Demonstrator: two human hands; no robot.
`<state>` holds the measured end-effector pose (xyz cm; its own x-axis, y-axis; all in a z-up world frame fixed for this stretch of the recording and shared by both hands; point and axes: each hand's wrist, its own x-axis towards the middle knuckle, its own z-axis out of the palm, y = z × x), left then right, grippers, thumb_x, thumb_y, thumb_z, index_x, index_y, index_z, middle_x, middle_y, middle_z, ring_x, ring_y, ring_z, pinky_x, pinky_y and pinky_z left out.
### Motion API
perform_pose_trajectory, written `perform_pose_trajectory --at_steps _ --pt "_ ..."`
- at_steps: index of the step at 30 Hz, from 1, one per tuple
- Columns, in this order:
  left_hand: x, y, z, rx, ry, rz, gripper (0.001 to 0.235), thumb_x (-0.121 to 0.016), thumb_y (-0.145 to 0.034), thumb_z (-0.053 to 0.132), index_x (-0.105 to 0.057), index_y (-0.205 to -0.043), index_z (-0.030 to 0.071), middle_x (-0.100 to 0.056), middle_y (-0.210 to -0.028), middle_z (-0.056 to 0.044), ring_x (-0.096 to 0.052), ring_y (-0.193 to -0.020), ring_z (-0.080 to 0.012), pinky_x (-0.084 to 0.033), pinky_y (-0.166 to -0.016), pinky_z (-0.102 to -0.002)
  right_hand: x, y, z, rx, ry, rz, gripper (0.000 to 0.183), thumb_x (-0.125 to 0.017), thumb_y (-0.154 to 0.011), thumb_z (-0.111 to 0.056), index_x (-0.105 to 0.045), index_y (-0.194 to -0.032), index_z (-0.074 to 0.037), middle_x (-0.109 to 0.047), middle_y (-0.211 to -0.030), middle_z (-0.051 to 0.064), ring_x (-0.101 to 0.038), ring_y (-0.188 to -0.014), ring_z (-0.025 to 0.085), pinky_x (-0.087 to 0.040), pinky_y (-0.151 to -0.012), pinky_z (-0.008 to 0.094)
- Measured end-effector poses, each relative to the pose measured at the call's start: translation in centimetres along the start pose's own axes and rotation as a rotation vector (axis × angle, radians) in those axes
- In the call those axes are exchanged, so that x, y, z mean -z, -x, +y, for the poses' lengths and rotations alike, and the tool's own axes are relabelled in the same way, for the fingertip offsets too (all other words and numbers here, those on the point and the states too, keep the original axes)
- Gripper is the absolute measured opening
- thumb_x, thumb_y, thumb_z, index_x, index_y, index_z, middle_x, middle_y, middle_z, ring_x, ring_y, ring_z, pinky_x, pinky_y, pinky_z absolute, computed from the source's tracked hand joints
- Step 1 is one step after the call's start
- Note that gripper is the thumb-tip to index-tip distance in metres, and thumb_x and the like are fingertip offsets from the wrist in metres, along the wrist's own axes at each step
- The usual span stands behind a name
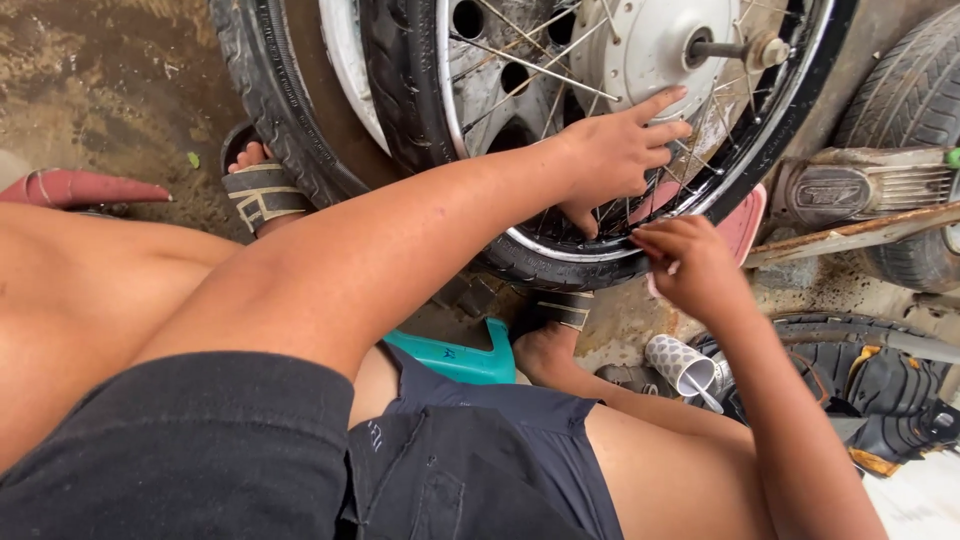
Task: The person sits on a small stool and works on a motorcycle wheel, using a tool to pry the tire bead away from the rim. They manipulate the tire and rim with both hands, occasionally dipping a tool into a pink container.
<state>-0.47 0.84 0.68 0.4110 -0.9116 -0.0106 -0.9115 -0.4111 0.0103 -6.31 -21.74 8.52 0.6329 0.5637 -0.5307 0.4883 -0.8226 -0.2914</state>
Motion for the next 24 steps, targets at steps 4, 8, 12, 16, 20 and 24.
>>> perform_pose_trajectory --at_steps 4,8,12,16,20,24 --pt "-0.2 -0.4 -0.3 0.014 -0.007 0.006 0.094 -0.048 -0.073 0.101 -0.073 -0.125 0.027 -0.058 -0.152 -0.009 -0.022 -0.159 -0.0402 0.008 -0.116 -0.072 0.0 -0.4 1.5 -0.044 0.210 0.034 0.032 -0.069 -0.089 -0.011 -0.077 -0.120 -0.013 -0.077 -0.120 0.005 -0.064 -0.116 0.027 -0.049 -0.107 0.046" --pt "-0.2 0.3 0.5 0.009 0.016 0.017 0.096 -0.048 -0.073 0.100 -0.075 -0.122 0.022 -0.058 -0.152 -0.011 -0.021 -0.159 -0.0399 0.008 -0.116 -0.071 -0.3 0.1 1.0 0.071 0.121 0.101 0.035 -0.066 -0.083 -0.001 -0.080 -0.114 -0.009 -0.078 -0.113 0.007 -0.066 -0.110 0.028 -0.052 -0.101 0.045" --pt "-0.6 -0.5 0.1 0.005 0.010 0.006 0.098 -0.047 -0.073 0.101 -0.074 -0.125 0.022 -0.055 -0.155 -0.012 -0.020 -0.159 -0.0396 0.010 -0.115 -0.072 -0.1 -0.2 -0.7 0.042 0.118 0.040 0.044 -0.062 -0.080 0.003 -0.079 -0.118 -0.011 -0.079 -0.112 0.004 -0.066 -0.109 0.024 -0.051 -0.100 0.043" --pt "0.4 0.1 -0.2 0.003 -0.024 -0.043 0.100 -0.045 -0.075 0.102 -0.078 -0.119 0.019 -0.054 -0.158 -0.012 -0.017 -0.161 -0.0385 0.011 -0.115 -0.071 -1.1 -0.2 3.1 0.109 0.229 0.220 0.035 -0.067 -0.084 0.005 -0.083 -0.111 -0.010 -0.080 -0.109 0.005 -0.062 -0.099 0.028 -0.051 -0.082 0.039" --pt "-0.8 0.9 1.0 0.077 0.002 0.101 0.086 -0.058 -0.067 0.094 -0.075 -0.124 0.032 -0.065 -0.142 -0.001 -0.029 -0.151 -0.0303 0.002 -0.125 -0.066 -2.9 0.4 5.5 0.106 0.078 0.203 0.037 -0.067 -0.070 -0.005 -0.081 -0.101 -0.018 -0.078 -0.107 0.001 -0.069 -0.110 0.032 -0.052 -0.095 0.044" --pt "-0.7 0.4 0.4 0.074 -0.019 0.106 0.086 -0.057 -0.068 0.095 -0.076 -0.122 0.031 -0.066 -0.141 -0.001 -0.030 -0.151 -0.0312 0.000 -0.124 -0.067 -2.7 0.3 2.7 0.077 0.007 0.194 0.036 -0.063 -0.071 -0.002 -0.082 -0.099 -0.017 -0.078 -0.103 0.004 -0.070 -0.105 0.036 -0.053 -0.091 0.047"
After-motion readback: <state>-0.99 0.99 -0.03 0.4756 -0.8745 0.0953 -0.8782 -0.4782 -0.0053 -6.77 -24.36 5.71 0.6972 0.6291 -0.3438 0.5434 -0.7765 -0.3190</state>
